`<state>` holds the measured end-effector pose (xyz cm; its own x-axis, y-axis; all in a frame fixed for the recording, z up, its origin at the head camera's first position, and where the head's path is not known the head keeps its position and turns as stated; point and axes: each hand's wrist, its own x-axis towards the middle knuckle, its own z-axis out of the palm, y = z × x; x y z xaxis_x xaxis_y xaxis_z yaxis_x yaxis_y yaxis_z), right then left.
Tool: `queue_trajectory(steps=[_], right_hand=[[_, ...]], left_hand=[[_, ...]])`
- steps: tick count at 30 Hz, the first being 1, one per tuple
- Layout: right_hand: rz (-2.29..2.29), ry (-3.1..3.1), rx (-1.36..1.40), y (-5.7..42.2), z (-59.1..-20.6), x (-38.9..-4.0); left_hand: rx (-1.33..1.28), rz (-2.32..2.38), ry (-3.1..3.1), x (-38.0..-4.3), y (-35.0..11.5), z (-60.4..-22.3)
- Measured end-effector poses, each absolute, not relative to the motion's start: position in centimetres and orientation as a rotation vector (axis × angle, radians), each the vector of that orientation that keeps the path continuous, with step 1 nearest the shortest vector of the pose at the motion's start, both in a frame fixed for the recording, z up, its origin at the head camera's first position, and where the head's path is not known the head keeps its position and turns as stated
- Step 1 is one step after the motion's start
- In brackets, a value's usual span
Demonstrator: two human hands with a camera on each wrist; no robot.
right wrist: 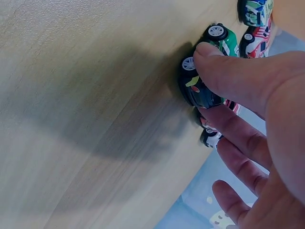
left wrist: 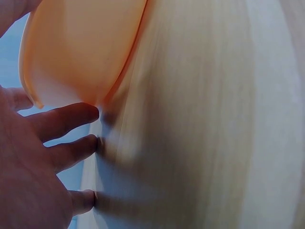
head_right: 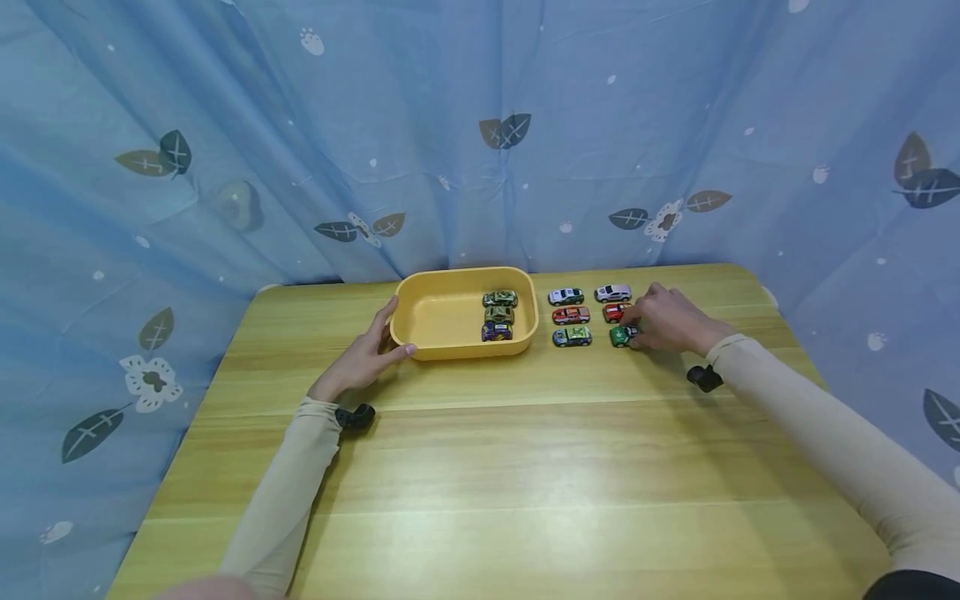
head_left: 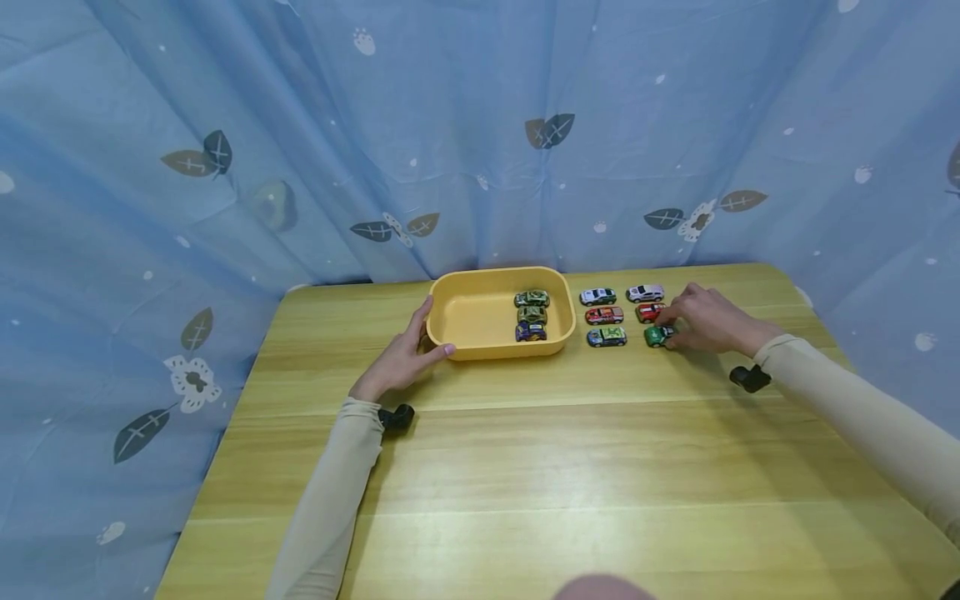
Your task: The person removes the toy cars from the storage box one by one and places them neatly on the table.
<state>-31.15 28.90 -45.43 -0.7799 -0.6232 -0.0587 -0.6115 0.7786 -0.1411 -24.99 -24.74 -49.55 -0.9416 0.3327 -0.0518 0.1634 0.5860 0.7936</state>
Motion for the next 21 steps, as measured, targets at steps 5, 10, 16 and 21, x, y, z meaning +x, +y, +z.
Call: queue_trajectory(steps=[5, 10, 16, 21], right_hand=[[-0.219, 2.854, -0.933, 28.9, -45.2, -31.0], [-0.270, 2.859, -0.887, 28.7, -44.1, -31.2], [-0.382, 2.940, -0.896, 26.2, -41.9, -32.5], [-0.474, 2.934, -0.916, 22.3, -41.3, -34.1]], left_hand=[[0.424, 1.282, 2.617, -24.9, -24.8, -49.5], [0.416, 1.287, 2.612, -24.8, -24.7, -49.6], [0.407, 1.284, 2.613, -24.6, -24.7, -49.5], [0.420, 1.275, 2.622, -24.7, -24.7, -49.5]])
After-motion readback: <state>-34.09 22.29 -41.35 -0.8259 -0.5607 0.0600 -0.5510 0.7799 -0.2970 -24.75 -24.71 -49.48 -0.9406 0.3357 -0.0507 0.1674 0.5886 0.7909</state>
